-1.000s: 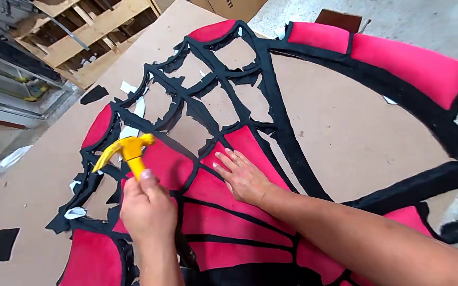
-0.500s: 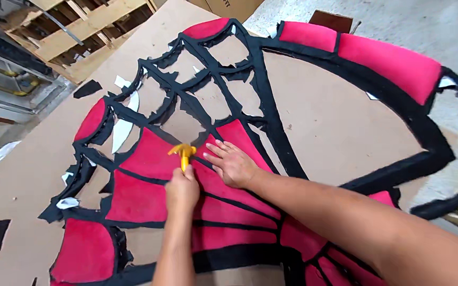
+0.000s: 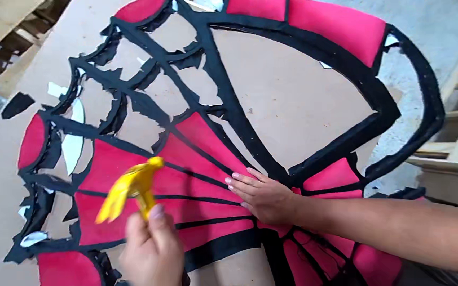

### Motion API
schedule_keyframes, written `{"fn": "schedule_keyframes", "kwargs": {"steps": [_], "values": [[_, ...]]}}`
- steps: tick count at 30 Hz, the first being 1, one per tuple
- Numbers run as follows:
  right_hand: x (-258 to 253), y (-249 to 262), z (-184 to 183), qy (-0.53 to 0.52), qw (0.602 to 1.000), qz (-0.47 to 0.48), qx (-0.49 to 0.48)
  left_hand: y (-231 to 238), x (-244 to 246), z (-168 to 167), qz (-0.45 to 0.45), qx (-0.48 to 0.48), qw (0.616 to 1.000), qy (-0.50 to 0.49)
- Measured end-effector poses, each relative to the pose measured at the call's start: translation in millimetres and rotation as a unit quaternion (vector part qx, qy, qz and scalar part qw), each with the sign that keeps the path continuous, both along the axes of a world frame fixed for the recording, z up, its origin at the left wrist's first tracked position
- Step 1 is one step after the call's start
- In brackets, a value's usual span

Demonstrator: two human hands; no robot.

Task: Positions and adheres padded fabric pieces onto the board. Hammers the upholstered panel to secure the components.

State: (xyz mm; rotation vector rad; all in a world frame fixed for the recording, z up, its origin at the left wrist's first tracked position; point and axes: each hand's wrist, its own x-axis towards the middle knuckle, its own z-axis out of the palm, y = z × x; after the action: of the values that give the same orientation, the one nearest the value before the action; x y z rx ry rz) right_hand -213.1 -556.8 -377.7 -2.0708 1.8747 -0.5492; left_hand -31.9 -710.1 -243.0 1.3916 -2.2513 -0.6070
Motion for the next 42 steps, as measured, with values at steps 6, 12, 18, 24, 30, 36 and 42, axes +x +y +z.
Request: {"fn": "schedule_keyframes", "kwargs": {"steps": [6, 12, 18, 24, 30, 36, 42], "values": [[3.6, -4.0, -4.0, -0.009, 0.999, -0.018, -0.026, 39.8, -25.1, -60.5, -0.029, -0.039, 0.986, -0.161], [7.4, -1.8, -5.0, -0.027, 0.999, -0.033, -0.025, 32.7, -32.6, 17.6, 0.023, -0.036, 0.999, 0.005], [9.3, -1.7, -4.1, -0.023, 0.999, -0.025, -0.002, 36.7, -17.8, -41.2, 0.000, 0.054, 0.975, -0.213], [-13.4, -25.9, 2.0, -0.111, 0.992, -0.040, -0.034, 55.7, -5.5, -15.6, 0.107, 0.038, 0.994, 0.001], [-18.5, -215.4, 5.1, -0.049, 0.995, 0.085, -0.027, 113.2, -2.6, -66.2, 0.171, 0.268, 0.947, 0.050], [-9.2, -245.1, -3.0, 0.048, 0.990, 0.130, 0.040, 113.7, -18.7, -25.6, 0.156, 0.200, 0.940, 0.228], [-4.4, -240.0, -1.6, 0.065, 0.989, 0.126, 0.047, 115.1, -23.0, -46.1, 0.128, 0.162, 0.978, -0.030]]}}
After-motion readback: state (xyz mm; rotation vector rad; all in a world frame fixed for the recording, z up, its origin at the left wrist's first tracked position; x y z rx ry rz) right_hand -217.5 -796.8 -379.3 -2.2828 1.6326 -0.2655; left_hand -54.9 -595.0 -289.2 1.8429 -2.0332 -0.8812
